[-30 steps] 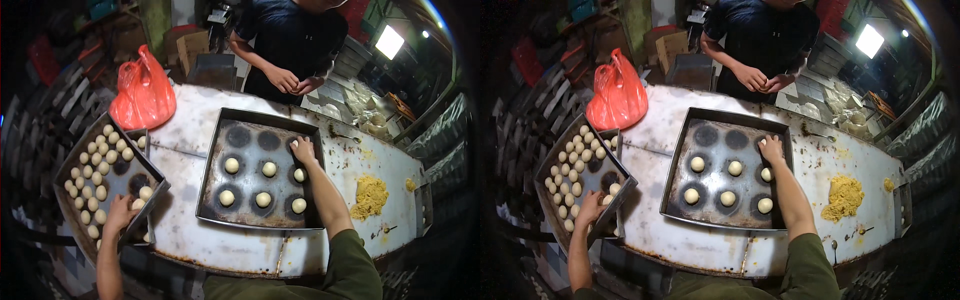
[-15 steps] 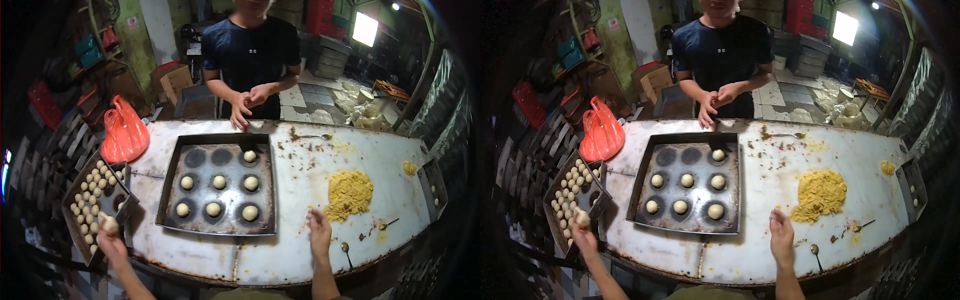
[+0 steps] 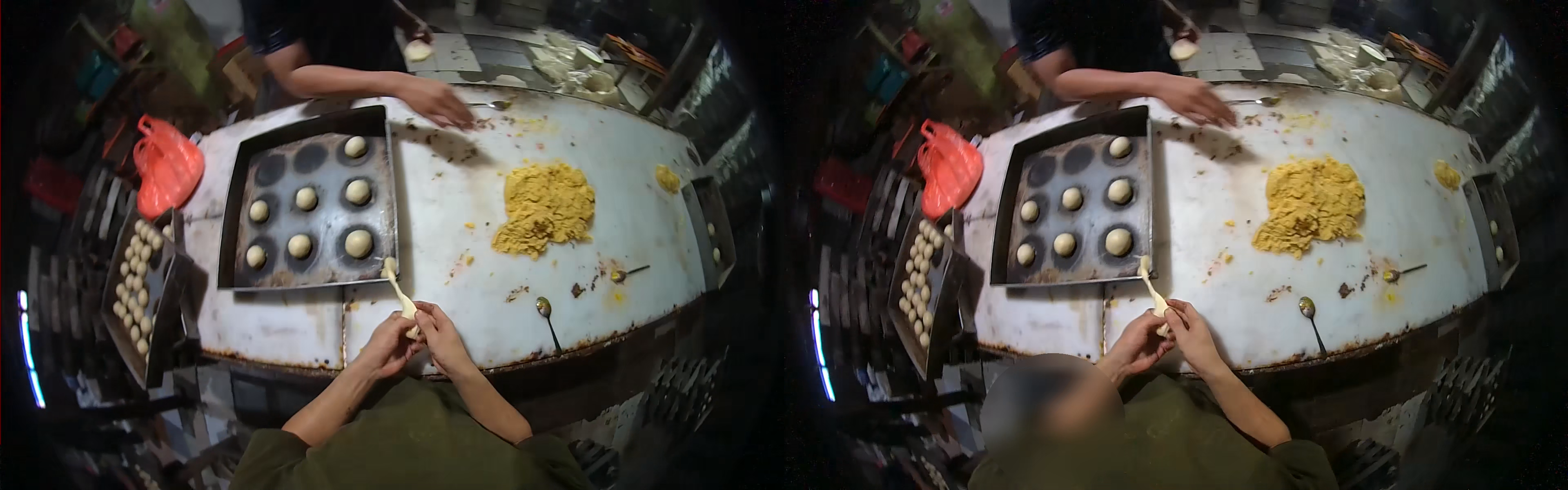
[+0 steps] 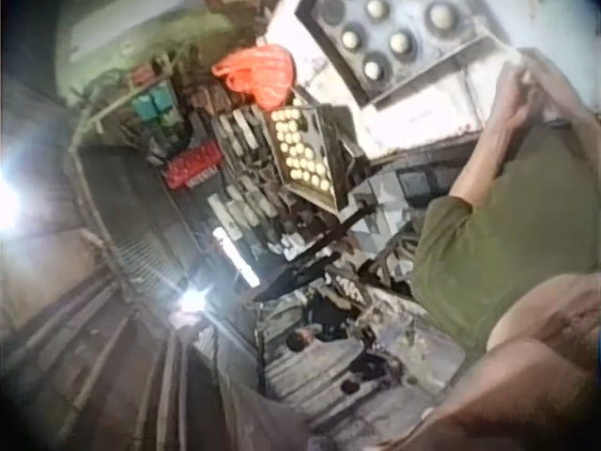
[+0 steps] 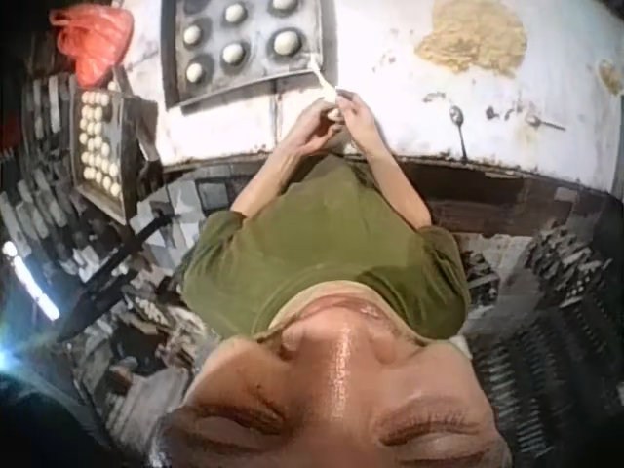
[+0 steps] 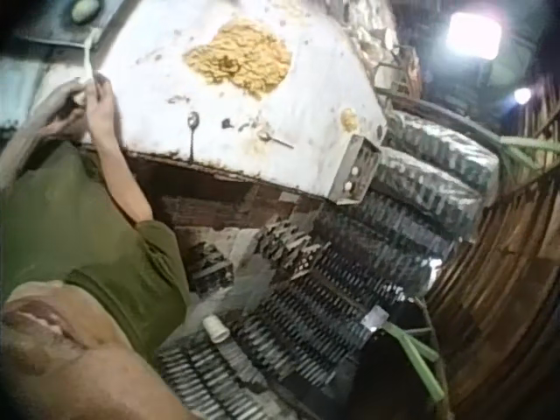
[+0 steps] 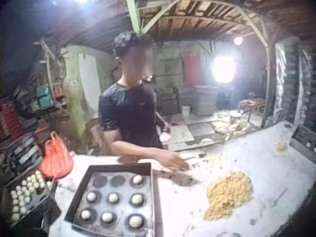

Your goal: The person fills a tray with round dough balls by hand, carries the tray to another table, and fills the dough portions with yellow paste before placing them into a baking pan.

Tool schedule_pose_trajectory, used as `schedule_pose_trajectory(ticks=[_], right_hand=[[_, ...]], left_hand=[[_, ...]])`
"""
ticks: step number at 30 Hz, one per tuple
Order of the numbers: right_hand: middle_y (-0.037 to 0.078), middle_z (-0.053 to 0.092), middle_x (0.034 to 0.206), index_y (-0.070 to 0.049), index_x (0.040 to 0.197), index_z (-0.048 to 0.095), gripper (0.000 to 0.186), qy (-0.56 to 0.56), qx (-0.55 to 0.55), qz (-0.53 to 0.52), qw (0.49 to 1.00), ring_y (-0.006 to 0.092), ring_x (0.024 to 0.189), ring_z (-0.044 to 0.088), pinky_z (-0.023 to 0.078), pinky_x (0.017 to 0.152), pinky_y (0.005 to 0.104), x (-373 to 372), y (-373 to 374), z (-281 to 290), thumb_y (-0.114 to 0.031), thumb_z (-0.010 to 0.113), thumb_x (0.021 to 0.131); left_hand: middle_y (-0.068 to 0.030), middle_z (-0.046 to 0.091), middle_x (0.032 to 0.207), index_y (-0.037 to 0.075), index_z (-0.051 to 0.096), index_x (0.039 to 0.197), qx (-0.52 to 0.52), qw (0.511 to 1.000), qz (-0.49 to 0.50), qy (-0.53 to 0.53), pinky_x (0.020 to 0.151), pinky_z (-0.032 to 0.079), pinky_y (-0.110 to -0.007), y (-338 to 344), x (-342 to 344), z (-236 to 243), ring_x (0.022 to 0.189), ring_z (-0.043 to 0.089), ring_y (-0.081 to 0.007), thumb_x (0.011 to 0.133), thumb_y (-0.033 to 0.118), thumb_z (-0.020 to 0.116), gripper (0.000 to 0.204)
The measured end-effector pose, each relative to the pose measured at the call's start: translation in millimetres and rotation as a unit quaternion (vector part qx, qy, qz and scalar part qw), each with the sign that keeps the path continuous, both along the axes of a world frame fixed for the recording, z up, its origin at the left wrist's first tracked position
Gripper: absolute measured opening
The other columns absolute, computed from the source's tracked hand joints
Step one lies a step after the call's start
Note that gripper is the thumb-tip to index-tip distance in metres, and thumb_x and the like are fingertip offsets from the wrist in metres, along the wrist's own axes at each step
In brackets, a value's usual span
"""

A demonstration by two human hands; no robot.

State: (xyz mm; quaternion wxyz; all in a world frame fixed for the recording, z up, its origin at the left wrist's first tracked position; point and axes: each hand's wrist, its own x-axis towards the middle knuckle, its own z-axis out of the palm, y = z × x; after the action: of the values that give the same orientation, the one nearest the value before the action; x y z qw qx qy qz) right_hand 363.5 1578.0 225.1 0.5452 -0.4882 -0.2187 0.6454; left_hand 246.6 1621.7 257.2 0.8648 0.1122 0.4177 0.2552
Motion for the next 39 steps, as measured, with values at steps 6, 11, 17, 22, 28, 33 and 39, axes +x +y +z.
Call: schedule_pose_trajectory(ticks=[6,11,17,22,28,33,39], right_hand=[[0.011,0.059,0.099,-0.001,0.116,0.047,0.029,0.134,-0.049,0.065,0.988,0.0185,0.086,0.06,0.051,0.073,0.0294,-38.6,12.1,-6.8,-0.017,0.051,0.093],[0.011,0.061,0.092,-0.001,0.099,0.054,0.017,0.045,-0.034,-0.036,0.998,0.0181,0.083,0.06,0.05,0.071,0.0293,-63.7,15.9,-6.4,-0.017,0.049,0.094],[0.015,0.059,0.096,0.0,0.097,0.058,0.018,-0.43,0.25,-0.138,0.856,0.0301,0.091,0.057,0.046,0.079,0.036,-147.4,10.2,48.4,-0.015,0.055,0.088],[0.014,0.06,0.094,-0.002,0.092,0.06,0.016,-0.438,0.127,-0.159,0.876,0.0314,0.092,0.054,0.041,0.083,0.0395,-110.0,41.8,8.9,-0.015,0.055,0.085],[0.016,0.056,0.101,-0.002,0.104,0.059,0.023,-0.8,0.05,-0.241,0.548,0.0293,0.096,0.051,0.042,0.085,0.0353,49.4,82.1,-2.9,-0.006,0.055,0.082],[0.012,0.057,0.101,0.0,0.103,0.059,0.026,-0.937,0.023,-0.019,0.348,0.0251,0.099,0.05,0.041,0.087,0.0324,116.9,97.3,-40.8,-0.009,0.054,0.079],[0.013,0.06,0.098,-0.001,0.1,0.061,0.025,-0.893,-0.003,0.187,0.409,0.0257,0.095,0.054,0.045,0.082,0.033,136.2,47.9,-15.1,-0.007,0.056,0.076]], left_hand=[[-0.0098,0.057,0.097,-0.003,0.049,0.113,0.235,0.916,-0.304,0.112,0.073,0.045,-0.026,-27.7,-77.8,-24.3,0.079,0.056,-0.0137,0.084,0.01,0.044,0.032],[-0.0089,0.051,0.122,-0.003,0.039,0.131,0.253,0.888,-0.382,0.04,0.095,0.038,-0.029,-55.9,-129.6,-9.9,0.11,0.047,-0.0153,0.087,0.008,0.052,0.047],[-0.0051,0.054,0.11,-0.002,0.044,0.122,0.235,0.97,-0.062,0.016,0.082,0.043,-0.025,-19.3,-154.0,-21.4,0.095,0.053,-0.0121,0.085,0.005,0.055,0.039],[-0.0086,0.055,0.114,-0.002,0.044,0.125,0.137,0.987,-0.071,-0.042,0.085,0.045,-0.028,-8.4,-145.8,-25.2,0.1,0.055,-0.016,0.081,-0.002,0.052,0.045],[-0.0167,0.052,0.12,-0.004,0.043,0.123,-0.016,0.997,-0.035,-0.063,0.09,0.049,-0.037,-22.0,-152.3,-44.6,0.11,0.053,-0.0278,0.089,0.0,0.045,0.034],[-0.0091,0.057,0.11,0.001,0.047,0.117,-0.011,0.994,-0.081,-0.071,0.074,0.051,-0.026,-18.7,-117.2,-30.0,0.092,0.058,-0.018,0.087,0.005,0.049,0.03],[-0.0149,0.049,0.126,-0.005,0.033,0.134,0.036,0.981,0.007,-0.193,0.078,0.047,-0.024,-15.7,-79.4,-4.2,0.103,0.055,-0.0191,0.083,-0.005,0.046,0.053]])
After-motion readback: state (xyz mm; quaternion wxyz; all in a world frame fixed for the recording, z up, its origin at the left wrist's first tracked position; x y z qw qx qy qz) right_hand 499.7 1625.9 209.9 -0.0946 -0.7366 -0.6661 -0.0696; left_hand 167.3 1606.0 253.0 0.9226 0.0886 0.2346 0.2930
